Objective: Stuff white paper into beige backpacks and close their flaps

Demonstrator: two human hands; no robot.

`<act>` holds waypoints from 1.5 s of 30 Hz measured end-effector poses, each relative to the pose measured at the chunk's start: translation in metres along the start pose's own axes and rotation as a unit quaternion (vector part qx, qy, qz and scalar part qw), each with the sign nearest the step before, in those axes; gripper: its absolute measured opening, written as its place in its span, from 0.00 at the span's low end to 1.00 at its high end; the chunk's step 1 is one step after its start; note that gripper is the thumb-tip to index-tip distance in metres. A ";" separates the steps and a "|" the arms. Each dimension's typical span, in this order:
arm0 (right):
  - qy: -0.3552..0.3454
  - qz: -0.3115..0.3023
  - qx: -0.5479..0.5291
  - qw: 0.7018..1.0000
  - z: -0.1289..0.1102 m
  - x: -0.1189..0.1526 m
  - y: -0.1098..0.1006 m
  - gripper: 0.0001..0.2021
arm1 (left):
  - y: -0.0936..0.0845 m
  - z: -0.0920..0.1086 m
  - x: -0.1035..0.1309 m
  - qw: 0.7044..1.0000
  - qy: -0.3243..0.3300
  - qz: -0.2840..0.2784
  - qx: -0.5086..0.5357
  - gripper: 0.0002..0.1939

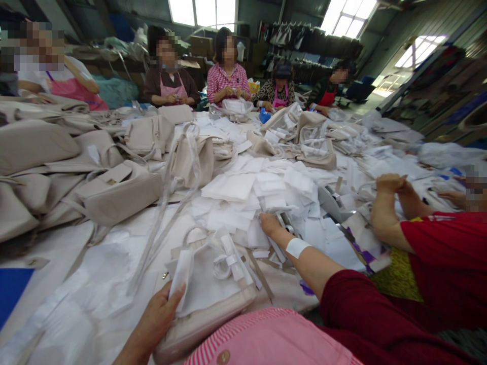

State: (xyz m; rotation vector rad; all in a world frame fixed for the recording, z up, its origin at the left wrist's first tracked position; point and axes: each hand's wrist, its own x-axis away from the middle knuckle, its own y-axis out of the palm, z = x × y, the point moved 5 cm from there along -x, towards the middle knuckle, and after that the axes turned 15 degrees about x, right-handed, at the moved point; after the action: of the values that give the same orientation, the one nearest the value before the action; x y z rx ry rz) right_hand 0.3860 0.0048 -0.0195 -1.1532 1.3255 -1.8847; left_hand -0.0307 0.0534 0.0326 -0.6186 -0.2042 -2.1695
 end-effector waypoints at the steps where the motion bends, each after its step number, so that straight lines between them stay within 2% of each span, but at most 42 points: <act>1: 0.006 0.004 -0.006 1.000 -0.001 0.001 -0.001 0.16 | 0.000 0.001 0.000 1.000 0.003 0.002 0.000 0.30; 6: 0.036 0.035 -0.063 0.997 0.001 0.012 -0.017 0.11 | 0.000 0.007 0.002 1.000 0.021 0.016 -0.003 0.27; 10: 0.065 0.085 -0.138 0.985 0.022 0.023 -0.054 0.09 | 0.001 0.009 0.002 1.000 0.022 0.011 -0.013 0.28; 12: 0.070 0.109 -0.233 0.964 0.032 0.032 -0.076 0.10 | 0.001 0.008 0.001 1.000 0.024 0.010 -0.016 0.28; 13: 0.067 0.118 -0.331 0.934 0.035 0.038 -0.086 0.10 | 0.001 0.007 0.000 1.000 0.022 0.009 -0.017 0.28; 14: 0.061 0.119 -0.455 0.880 0.034 0.045 -0.094 0.09 | 0.000 0.005 0.000 1.000 0.020 0.009 -0.017 0.28; 15: 0.052 0.108 -0.587 0.800 0.028 0.053 -0.100 0.10 | 0.000 0.004 0.000 1.000 0.019 0.009 -0.017 0.28; 17: 0.027 0.054 -0.790 0.611 0.004 0.075 -0.107 0.12 | 0.000 0.001 0.000 1.000 0.019 0.008 -0.014 0.28; 18: 0.014 0.018 -0.840 0.543 -0.014 0.089 -0.109 0.12 | -0.001 0.000 0.000 1.000 0.019 0.007 -0.012 0.28; 19: 0.003 -0.016 -0.869 0.495 -0.033 0.105 -0.109 0.12 | 0.000 -0.001 0.001 1.000 0.018 0.005 -0.007 0.28; 20: -0.011 -0.052 -0.884 0.465 -0.053 0.121 -0.108 0.14 | 0.000 -0.001 0.002 1.000 0.017 0.001 -0.002 0.28; 21: -0.030 -0.091 -0.887 0.452 -0.072 0.139 -0.106 0.17 | 0.001 -0.001 0.004 1.000 0.016 -0.002 0.004 0.29; 22: -0.054 -0.133 -0.878 0.457 -0.090 0.156 -0.103 0.19 | 0.002 0.000 0.006 1.000 0.018 -0.004 0.010 0.29; 24: -0.100 -0.212 -0.832 0.502 -0.117 0.185 -0.094 0.17 | 0.004 0.003 0.011 0.999 0.030 -0.002 0.022 0.28; 27: -0.131 -0.270 -0.724 0.621 -0.133 0.200 -0.079 0.11 | 0.007 0.006 0.017 0.997 0.037 0.000 0.061 0.27; 29: -0.152 -0.266 -0.613 0.728 -0.137 0.191 -0.072 0.11 | 0.008 0.004 0.020 0.993 0.026 0.000 0.112 0.28; 31: -0.203 -0.219 -0.455 0.839 -0.143 0.175 -0.071 0.12 | 0.009 0.001 0.022 0.985 0.015 0.001 0.172 0.30; 32: -0.232 -0.185 -0.373 0.879 -0.147 0.167 -0.072 0.13 | 0.009 -0.001 0.023 0.980 0.011 0.002 0.200 0.30; 33: -0.257 -0.151 -0.297 0.907 -0.152 0.161 -0.074 0.13 | 0.010 -0.003 0.024 0.975 0.008 0.004 0.224 0.30; 35: -0.294 -0.111 -0.187 0.931 -0.165 0.154 -0.074 0.12 | 0.009 -0.008 0.025 0.966 0.002 0.010 0.260 0.31; 37: -0.309 -0.101 -0.131 0.937 -0.175 0.152 -0.073 0.13 | 0.009 -0.013 0.026 0.958 -0.004 0.017 0.285 0.31; 41: -0.320 -0.100 -0.101 0.937 -0.190 0.154 -0.068 0.15 | 0.009 -0.022 0.027 0.945 -0.010 0.028 0.325 0.30; 45: -0.337 -0.097 -0.113 0.930 -0.202 0.153 -0.067 0.16 | 0.010 -0.021 0.029 0.944 -0.004 0.032 0.328 0.27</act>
State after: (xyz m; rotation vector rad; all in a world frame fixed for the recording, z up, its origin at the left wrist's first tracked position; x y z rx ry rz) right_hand 0.1377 -0.0045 0.0644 -1.8906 1.0657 -1.2672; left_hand -0.0453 0.0193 0.0278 -0.2409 -0.8566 -1.8722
